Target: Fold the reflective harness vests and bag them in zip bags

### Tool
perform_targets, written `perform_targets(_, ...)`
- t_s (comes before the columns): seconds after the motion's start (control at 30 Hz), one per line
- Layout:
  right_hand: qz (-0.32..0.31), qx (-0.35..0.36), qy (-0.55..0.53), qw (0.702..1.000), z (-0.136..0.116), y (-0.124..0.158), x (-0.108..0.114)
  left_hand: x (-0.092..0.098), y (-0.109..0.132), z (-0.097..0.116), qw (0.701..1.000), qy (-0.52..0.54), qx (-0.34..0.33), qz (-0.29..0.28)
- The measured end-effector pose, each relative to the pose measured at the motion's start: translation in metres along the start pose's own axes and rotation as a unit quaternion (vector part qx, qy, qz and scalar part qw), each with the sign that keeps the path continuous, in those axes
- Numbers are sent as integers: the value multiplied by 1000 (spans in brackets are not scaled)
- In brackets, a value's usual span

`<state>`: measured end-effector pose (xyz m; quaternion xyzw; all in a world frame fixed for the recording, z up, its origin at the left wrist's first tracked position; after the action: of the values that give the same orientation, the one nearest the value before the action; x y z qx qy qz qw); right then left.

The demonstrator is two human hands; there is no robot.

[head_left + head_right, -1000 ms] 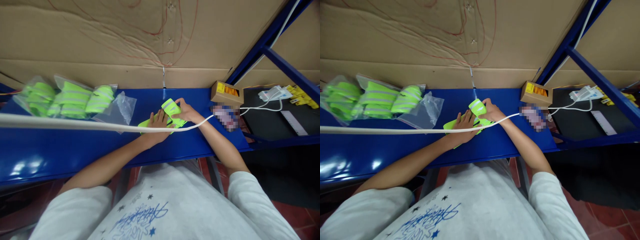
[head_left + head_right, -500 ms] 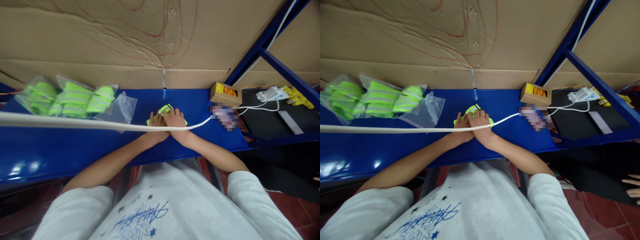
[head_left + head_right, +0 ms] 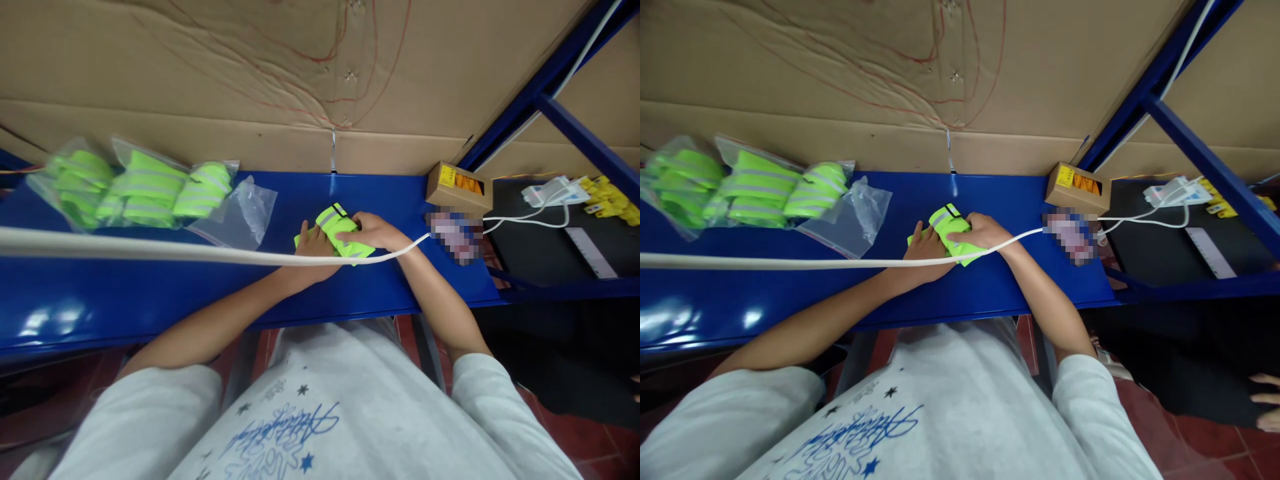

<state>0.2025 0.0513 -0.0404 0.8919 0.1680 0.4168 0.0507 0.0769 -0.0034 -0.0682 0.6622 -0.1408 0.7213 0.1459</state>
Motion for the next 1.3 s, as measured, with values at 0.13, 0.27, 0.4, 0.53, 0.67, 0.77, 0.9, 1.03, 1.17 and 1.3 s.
perform_targets(0.13,-3,-16,-72,997,3,-4,-9,1,1,-4,1000,4,-5,-4)
perform_targets(0.27,20,-38,-88,995,11,-8,9,4,3,-6,1000,16,-12,5)
perform_targets(0.4,66,-62,-45,995,15,-6,30,8,3,-6,999,39,14,20)
perform_targets(0.53,148,-29,153,977,-24,10,22,12,10,-7,999,30,18,20)
perform_targets(0.67,198,32,312,929,-77,34,-24,11,22,-15,1000,9,15,6)
perform_targets(0.77,161,77,325,929,-97,50,-52,9,27,-19,1000,2,13,3)
perform_targets(0.9,78,85,275,955,-90,57,-32,9,26,-19,1000,5,3,5)
perform_targets(1.03,-55,107,127,985,-72,40,-3,12,27,-17,1000,4,-3,27)
perform_targets(1.17,1,45,109,993,-50,15,11,8,29,-17,999,7,-13,35)
perform_targets(1.3,30,16,128,991,-39,1,6,3,28,-23,999,21,-13,27)
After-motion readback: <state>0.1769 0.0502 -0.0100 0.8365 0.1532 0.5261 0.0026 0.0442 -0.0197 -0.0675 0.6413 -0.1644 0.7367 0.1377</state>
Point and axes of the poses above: each hand's wrist, its own y-axis away from the middle knuckle, its own x-axis out of the back of the hand, z = x × y, the point moved 8 cm from there along -y, towards the middle knuckle, and after that the axes turned 5 degrees about z, right-handed, at the moved point
